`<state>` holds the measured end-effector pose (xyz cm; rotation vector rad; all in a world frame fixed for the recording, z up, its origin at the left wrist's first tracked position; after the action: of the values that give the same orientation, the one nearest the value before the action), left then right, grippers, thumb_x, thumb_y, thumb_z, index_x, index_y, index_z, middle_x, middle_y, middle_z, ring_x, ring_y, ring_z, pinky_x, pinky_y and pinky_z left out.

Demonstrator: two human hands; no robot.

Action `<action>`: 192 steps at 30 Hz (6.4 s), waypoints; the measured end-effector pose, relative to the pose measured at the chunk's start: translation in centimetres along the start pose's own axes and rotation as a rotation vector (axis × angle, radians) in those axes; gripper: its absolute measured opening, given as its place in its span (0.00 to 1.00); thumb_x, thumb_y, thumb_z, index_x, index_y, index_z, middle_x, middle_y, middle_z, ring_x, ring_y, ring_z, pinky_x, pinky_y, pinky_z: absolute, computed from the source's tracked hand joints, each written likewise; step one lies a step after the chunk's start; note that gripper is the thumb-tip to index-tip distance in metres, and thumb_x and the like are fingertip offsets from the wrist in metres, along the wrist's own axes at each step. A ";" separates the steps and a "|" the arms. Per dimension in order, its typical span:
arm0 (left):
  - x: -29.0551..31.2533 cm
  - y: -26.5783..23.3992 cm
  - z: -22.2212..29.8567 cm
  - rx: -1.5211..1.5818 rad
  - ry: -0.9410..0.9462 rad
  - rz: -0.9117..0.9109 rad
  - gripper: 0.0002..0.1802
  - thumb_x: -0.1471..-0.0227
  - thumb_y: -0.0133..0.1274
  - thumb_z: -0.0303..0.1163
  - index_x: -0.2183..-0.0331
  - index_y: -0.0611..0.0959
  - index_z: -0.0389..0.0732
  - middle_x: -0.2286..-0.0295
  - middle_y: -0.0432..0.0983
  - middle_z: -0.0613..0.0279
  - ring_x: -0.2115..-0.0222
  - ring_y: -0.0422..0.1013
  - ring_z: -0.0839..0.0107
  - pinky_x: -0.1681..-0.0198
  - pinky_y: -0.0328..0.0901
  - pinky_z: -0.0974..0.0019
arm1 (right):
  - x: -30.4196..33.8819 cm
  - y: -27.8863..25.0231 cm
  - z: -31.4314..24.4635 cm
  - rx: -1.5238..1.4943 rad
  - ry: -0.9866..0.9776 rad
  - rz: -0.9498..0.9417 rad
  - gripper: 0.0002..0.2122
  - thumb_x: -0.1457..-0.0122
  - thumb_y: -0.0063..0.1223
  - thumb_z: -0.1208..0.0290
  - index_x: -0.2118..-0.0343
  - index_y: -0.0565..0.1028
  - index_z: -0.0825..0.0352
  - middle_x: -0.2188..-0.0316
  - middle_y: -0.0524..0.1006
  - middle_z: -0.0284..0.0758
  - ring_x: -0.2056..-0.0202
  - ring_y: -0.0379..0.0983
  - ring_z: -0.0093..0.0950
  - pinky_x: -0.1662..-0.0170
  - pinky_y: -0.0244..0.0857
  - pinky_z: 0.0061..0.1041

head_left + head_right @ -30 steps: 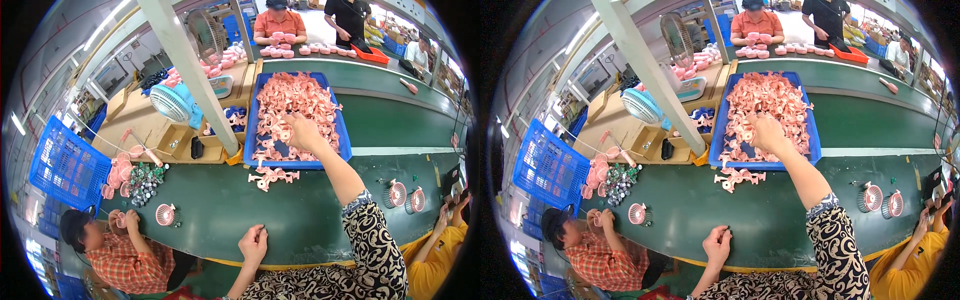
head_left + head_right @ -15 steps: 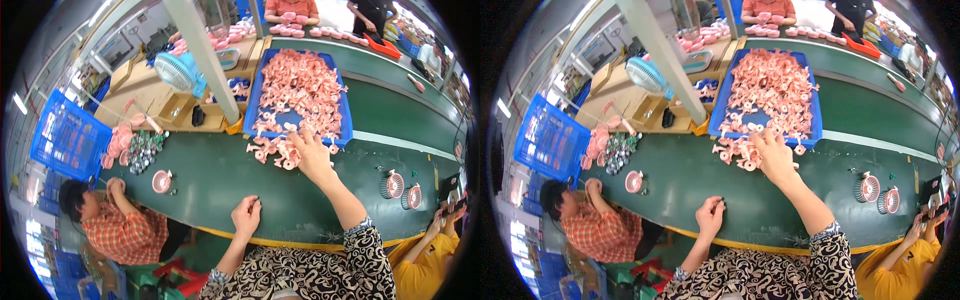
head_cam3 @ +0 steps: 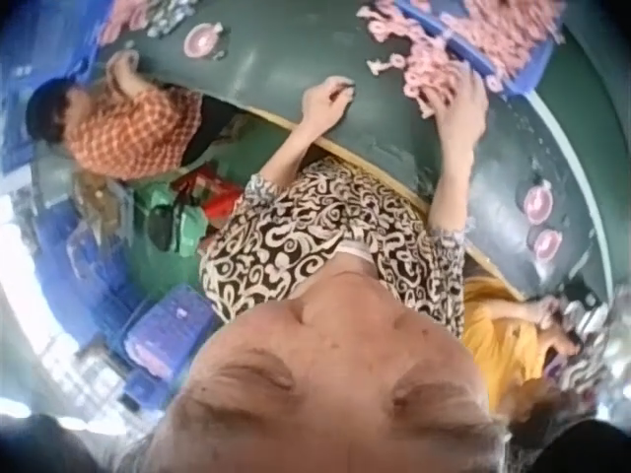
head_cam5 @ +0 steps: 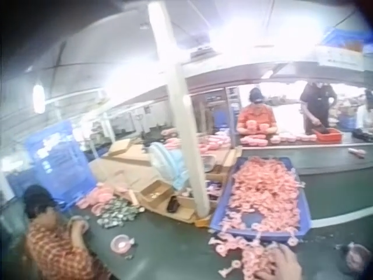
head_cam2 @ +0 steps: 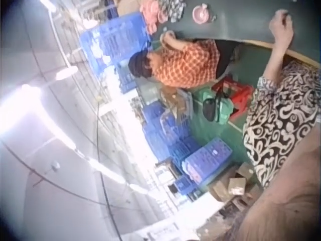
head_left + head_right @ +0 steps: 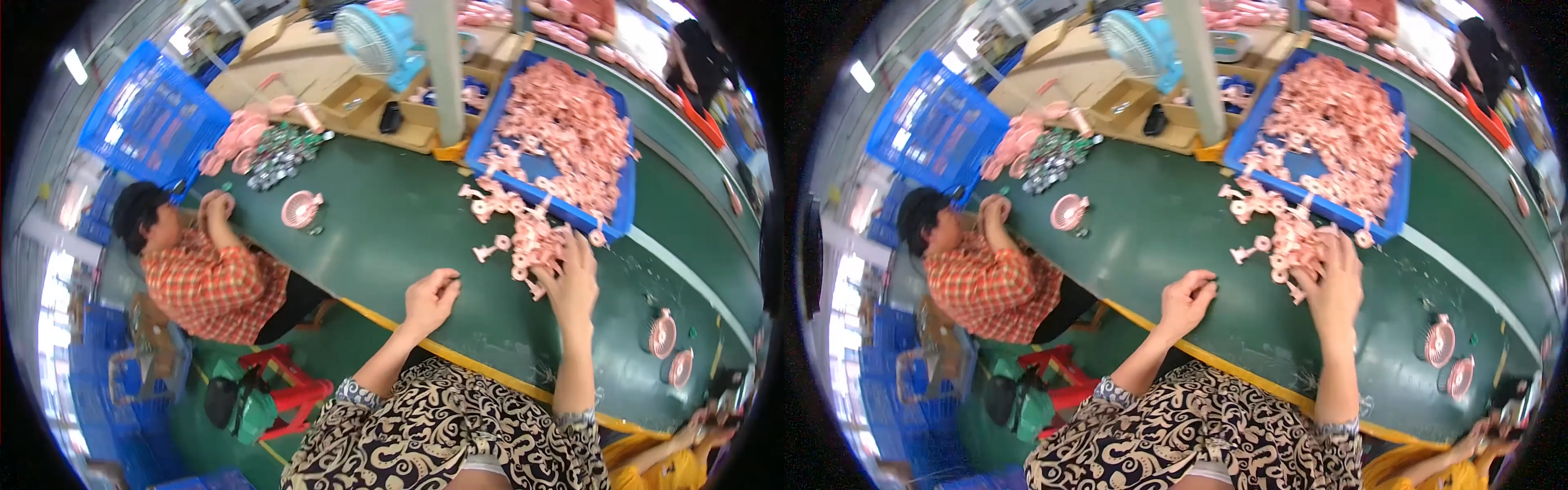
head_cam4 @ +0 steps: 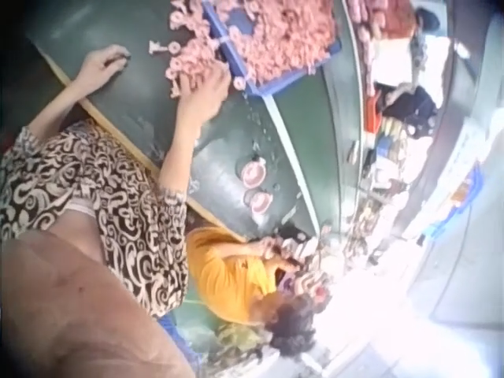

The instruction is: The person assembles mini fan components by hand, taking grilles and stem pieces from the table, fitting them together, and sliding the assembled units down the workbench.

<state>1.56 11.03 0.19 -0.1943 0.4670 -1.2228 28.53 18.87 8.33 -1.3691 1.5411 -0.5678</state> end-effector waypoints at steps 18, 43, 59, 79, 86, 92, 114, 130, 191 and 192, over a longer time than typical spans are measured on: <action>-11.3 -20.8 -10.9 -0.729 -0.201 0.265 0.24 0.38 0.58 0.43 0.47 0.81 0.38 0.50 0.78 0.43 0.47 0.73 0.46 0.45 0.66 0.49 | 10.4 -2.6 8.8 0.032 0.170 0.275 0.11 0.42 0.64 0.75 0.57 0.79 0.68 0.55 0.78 0.43 0.55 0.77 0.44 0.53 0.72 0.37; 4.0 2.5 6.9 -0.394 0.270 -0.386 0.61 0.61 0.76 0.44 0.33 0.59 0.37 0.36 0.58 0.41 0.36 0.57 0.43 0.34 0.55 0.44 | 4.5 2.9 -3.2 -0.046 -0.176 -0.019 0.16 0.45 0.66 0.71 0.54 0.79 0.66 0.63 0.79 0.38 0.63 0.79 0.39 0.59 0.75 0.37; 1.2 -1.7 4.0 -0.684 0.206 -0.325 0.27 0.56 0.67 0.34 0.52 0.81 0.39 0.65 0.79 0.60 0.54 0.70 0.53 0.48 0.62 0.50 | 9.6 2.6 1.4 -0.452 0.287 -0.326 0.18 0.41 0.61 0.76 0.47 0.77 0.72 0.71 0.85 0.43 0.70 0.83 0.33 0.65 0.76 0.32; 1.1 -2.4 3.7 -0.460 0.164 -0.271 0.05 0.45 0.60 0.29 0.67 0.85 0.38 0.75 0.81 0.56 0.69 0.74 0.54 0.58 0.65 0.52 | 9.9 0.7 -0.1 -0.159 -0.161 -0.136 0.13 0.44 0.63 0.80 0.55 0.80 0.65 0.53 0.78 0.39 0.58 0.78 0.42 0.57 0.74 0.37; 1.2 -2.2 3.5 -0.425 0.171 -0.253 0.05 0.43 0.60 0.30 0.65 0.87 0.40 0.76 0.81 0.58 0.74 0.74 0.56 0.63 0.67 0.54 | 10.3 0.9 1.9 -0.239 0.128 -0.203 0.12 0.45 0.65 0.78 0.58 0.78 0.69 0.60 0.77 0.41 0.69 0.79 0.36 0.66 0.73 0.35; 1.6 -1.4 3.2 -0.370 0.122 -0.276 0.06 0.42 0.60 0.31 0.65 0.88 0.40 0.78 0.80 0.57 0.75 0.75 0.57 0.68 0.68 0.55 | 9.6 0.1 0.8 -0.138 0.167 -0.208 0.15 0.49 0.70 0.77 0.58 0.79 0.70 0.65 0.79 0.41 0.75 0.77 0.32 0.70 0.72 0.31; 1.5 1.0 4.1 -0.368 0.013 -0.317 0.15 0.38 0.57 0.37 0.58 0.84 0.35 0.78 0.80 0.57 0.73 0.77 0.57 0.66 0.70 0.55 | 8.7 5.7 -7.0 -0.034 -0.222 -0.338 0.05 0.43 0.63 0.72 0.68 0.78 0.65 0.67 0.72 0.36 0.65 0.78 0.36 0.70 0.74 0.34; -1.2 0.2 2.3 -0.122 0.022 -0.267 0.20 0.41 0.62 0.40 0.53 0.81 0.38 0.72 0.81 0.56 0.70 0.78 0.61 0.65 0.72 0.61 | 9.8 1.0 -6.4 -0.351 -0.196 -0.275 0.20 0.51 0.73 0.66 0.56 0.80 0.66 0.53 0.78 0.38 0.57 0.79 0.41 0.56 0.76 0.37; 1.7 -3.3 1.9 -0.271 0.002 -0.212 0.07 0.44 0.63 0.27 0.62 0.88 0.37 0.77 0.82 0.59 0.73 0.75 0.67 0.68 0.69 0.63 | 10.6 -1.0 6.4 -0.049 0.255 0.073 0.14 0.40 0.65 0.72 0.52 0.81 0.67 0.59 0.74 0.41 0.68 0.75 0.36 0.61 0.71 0.34; 1.8 -3.3 1.9 -0.269 0.000 -0.214 0.07 0.44 0.63 0.27 0.62 0.88 0.37 0.77 0.82 0.59 0.73 0.75 0.67 0.68 0.69 0.63 | 10.6 -1.3 6.4 -0.047 0.256 0.072 0.14 0.40 0.65 0.72 0.52 0.81 0.67 0.59 0.74 0.41 0.68 0.75 0.36 0.61 0.71 0.34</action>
<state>0.08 7.99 2.73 -0.4832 0.6229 -1.3658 35.68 10.18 2.98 -1.3090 1.8117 -0.6871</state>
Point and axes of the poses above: each hand's wrist, its own x-axis away from the middle knuckle, its own y-axis out of the palm, z = x × y, the point moved 7 cm from there along -x, towards the middle knuckle
